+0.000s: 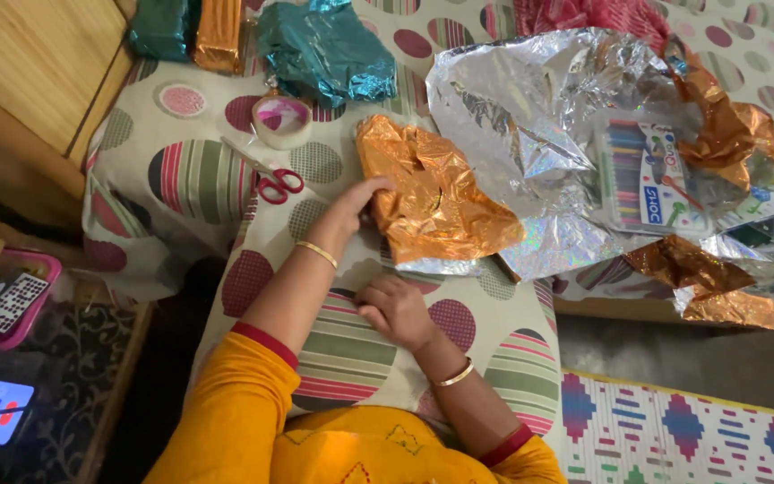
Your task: The person wraps a small rectangular box with shiny gold wrapping paper on a patterned tablecloth. They fold the paper around the box, smooth the edges, cut tape with scissors, and apply tape to secure the folds. The wrapped box is placed on the table.
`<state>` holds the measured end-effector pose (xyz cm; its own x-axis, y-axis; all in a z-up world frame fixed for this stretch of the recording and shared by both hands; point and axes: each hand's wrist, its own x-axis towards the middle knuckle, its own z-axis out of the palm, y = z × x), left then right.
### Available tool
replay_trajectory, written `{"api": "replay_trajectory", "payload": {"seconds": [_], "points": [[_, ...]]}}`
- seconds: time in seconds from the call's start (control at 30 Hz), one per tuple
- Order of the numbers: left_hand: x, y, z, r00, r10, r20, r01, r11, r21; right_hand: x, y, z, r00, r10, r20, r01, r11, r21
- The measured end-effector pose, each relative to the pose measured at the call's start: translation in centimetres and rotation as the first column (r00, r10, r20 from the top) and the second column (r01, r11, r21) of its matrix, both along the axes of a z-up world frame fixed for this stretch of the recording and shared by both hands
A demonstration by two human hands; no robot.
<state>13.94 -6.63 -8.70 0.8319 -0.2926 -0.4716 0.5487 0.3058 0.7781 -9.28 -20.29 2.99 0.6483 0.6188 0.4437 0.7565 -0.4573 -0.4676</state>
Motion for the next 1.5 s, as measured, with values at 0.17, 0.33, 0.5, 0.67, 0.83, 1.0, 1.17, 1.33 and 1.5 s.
{"api": "replay_trajectory", "payload": {"seconds": [0.17,0.33,0.5,0.67,0.83,1.0,1.17,1.33,1.5], "points": [[-2.2,-0.6,2.4,0.994,0.087,0.072,-0.075,0.985,-0.157,0.3,1.1,-0.1,0.977,-0.183,-0.105,0.194,0.976,0.101],[-7.1,1.2,9.8,0.952,0.214,0.221,-0.131,0.932,-0.338,2.1,-1.0,-1.9,0.783,0.135,-0.607,0.262,0.814,0.518],[-10.8,1.9,12.0,0.897,0.301,0.323,-0.164,0.906,-0.389,4.1,-7.2,-5.5,0.569,0.694,-0.442,0.309,0.318,0.896],[-12.4,1.4,10.6,0.861,0.292,0.418,-0.202,0.948,-0.245,6.1,-11.6,-5.1,0.559,0.772,-0.302,0.451,0.023,0.892],[-14.7,0.6,11.0,0.834,0.18,0.521,-0.087,0.976,-0.198,6.7,-10.6,-0.6,0.728,0.442,-0.524,0.518,0.145,0.843],[-15.6,0.1,10.8,0.807,0.113,0.579,0.004,0.98,-0.197,7.2,-9.0,0.9,0.738,0.173,-0.653,0.648,0.094,0.756],[-13.5,3.3,9.3,0.883,0.283,0.374,-0.042,0.843,-0.537,8.0,-11.3,2.1,0.761,0.061,-0.646,0.625,0.199,0.754],[-11.8,7.6,10.7,0.742,0.081,0.666,0.089,0.972,-0.218,10.1,-12.8,2.9,0.752,-0.02,-0.659,0.623,0.349,0.7],[-12.3,7.4,13.2,0.648,-0.023,0.762,-0.06,0.995,0.081,11.9,-11.7,1.8,0.692,0.002,-0.722,0.652,0.429,0.625]]}}
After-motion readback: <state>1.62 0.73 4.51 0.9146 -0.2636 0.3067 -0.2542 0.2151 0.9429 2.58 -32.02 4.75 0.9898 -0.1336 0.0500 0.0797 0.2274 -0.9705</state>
